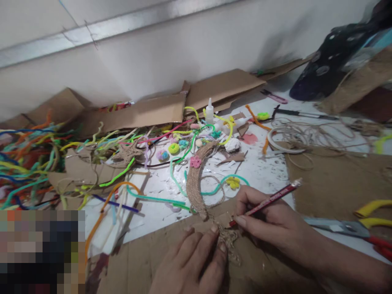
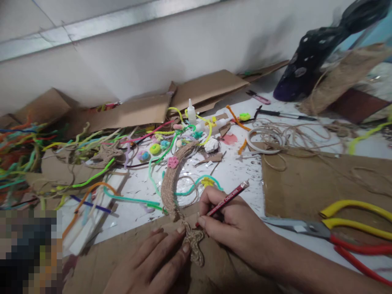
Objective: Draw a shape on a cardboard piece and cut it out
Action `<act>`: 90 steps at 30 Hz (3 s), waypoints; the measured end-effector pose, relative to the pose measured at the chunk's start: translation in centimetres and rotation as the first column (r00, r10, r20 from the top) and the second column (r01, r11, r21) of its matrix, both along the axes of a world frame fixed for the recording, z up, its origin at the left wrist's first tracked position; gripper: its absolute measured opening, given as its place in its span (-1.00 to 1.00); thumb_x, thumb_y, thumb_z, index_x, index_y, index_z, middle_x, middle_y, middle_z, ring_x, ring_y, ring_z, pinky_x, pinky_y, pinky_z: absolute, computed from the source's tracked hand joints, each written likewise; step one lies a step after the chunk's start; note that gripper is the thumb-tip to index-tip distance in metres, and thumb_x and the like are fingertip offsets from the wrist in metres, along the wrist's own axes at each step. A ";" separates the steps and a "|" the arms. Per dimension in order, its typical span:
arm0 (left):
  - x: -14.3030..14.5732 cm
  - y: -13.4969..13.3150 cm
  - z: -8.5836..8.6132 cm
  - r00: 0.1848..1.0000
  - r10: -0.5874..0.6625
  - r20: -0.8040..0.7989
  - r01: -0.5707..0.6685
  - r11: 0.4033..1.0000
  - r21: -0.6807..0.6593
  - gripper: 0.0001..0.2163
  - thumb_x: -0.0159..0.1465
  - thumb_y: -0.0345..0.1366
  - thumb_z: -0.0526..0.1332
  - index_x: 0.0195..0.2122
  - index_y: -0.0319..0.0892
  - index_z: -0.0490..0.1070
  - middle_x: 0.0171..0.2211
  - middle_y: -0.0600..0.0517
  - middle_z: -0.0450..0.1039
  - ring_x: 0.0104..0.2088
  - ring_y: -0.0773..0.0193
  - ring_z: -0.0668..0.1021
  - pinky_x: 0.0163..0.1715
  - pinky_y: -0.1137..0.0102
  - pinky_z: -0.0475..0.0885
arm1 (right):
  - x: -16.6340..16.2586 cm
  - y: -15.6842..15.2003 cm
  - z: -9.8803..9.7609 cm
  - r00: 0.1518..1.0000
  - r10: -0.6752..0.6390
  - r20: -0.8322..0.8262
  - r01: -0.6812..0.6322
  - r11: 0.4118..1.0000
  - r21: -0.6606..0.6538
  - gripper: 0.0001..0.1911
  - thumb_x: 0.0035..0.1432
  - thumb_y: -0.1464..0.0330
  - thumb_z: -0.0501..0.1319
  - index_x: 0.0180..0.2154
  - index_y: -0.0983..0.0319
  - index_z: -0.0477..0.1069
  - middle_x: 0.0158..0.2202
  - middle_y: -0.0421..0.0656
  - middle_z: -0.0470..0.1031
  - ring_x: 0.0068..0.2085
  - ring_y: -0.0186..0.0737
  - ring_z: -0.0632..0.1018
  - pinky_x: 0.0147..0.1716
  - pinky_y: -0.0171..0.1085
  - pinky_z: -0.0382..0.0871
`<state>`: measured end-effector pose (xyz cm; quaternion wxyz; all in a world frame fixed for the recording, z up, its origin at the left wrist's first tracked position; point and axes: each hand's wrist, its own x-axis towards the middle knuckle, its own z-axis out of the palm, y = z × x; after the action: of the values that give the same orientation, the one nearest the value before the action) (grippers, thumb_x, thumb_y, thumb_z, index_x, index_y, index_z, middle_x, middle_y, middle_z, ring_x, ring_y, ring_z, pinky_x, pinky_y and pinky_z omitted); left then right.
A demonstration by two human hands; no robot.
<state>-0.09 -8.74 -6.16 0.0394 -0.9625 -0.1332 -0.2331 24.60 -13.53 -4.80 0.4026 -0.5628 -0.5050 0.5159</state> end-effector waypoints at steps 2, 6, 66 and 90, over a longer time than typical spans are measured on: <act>-0.1 0.1 -0.1 1.000 -0.001 0.004 0.001 1.000 0.003 -0.75 0.49 -0.42 0.09 -0.03 -0.16 0.58 -0.03 -0.03 0.71 -0.16 0.21 0.74 -0.04 0.32 0.67 | 0.0 0.1 0.1 1.000 0.014 0.025 -0.014 1.000 0.003 -0.87 0.31 0.38 0.21 -0.34 0.14 0.35 -0.44 -0.28 0.35 -0.43 -0.26 0.34 -0.44 -0.26 0.21; 0.0 0.0 -0.1 1.000 -0.002 -0.003 0.002 1.000 -0.004 -0.74 0.50 -0.42 0.07 -0.03 -0.17 0.58 -0.02 -0.04 0.71 -0.17 0.20 0.75 -0.07 0.30 0.68 | -0.1 0.2 0.4 0.998 0.026 0.049 -0.027 1.000 0.011 -0.88 0.27 0.39 0.19 -0.36 0.14 0.32 -0.42 -0.28 0.34 -0.38 -0.22 0.34 -0.40 -0.24 0.20; 0.0 -0.2 0.3 1.000 -0.001 -0.026 -0.001 0.996 -0.088 -0.73 0.50 -0.39 0.07 0.01 -0.19 0.57 0.03 -0.06 0.69 -0.05 0.17 0.73 0.04 0.26 0.65 | 0.5 -0.7 0.2 1.000 0.000 -0.023 0.000 1.000 0.011 -0.88 0.21 0.36 0.21 -0.38 0.14 0.29 -0.44 -0.28 0.29 -0.40 -0.23 0.30 -0.42 -0.26 0.18; -0.1 -0.7 0.5 0.999 0.002 -0.039 -0.008 0.990 -0.140 -0.74 0.46 -0.36 0.12 0.05 -0.21 0.57 0.06 -0.10 0.67 -0.02 0.13 0.71 0.06 0.20 0.65 | -0.1 -1.6 0.6 0.994 0.024 0.107 -0.025 1.000 0.006 -0.86 0.19 0.35 0.25 -0.41 0.15 0.33 -0.49 -0.27 0.33 -0.42 -0.21 0.32 -0.44 -0.25 0.17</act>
<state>-0.20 -9.42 -5.71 -0.0254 -0.9668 -0.1510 -0.2045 24.46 -15.14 -4.25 0.3707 -0.5820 -0.5346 0.4878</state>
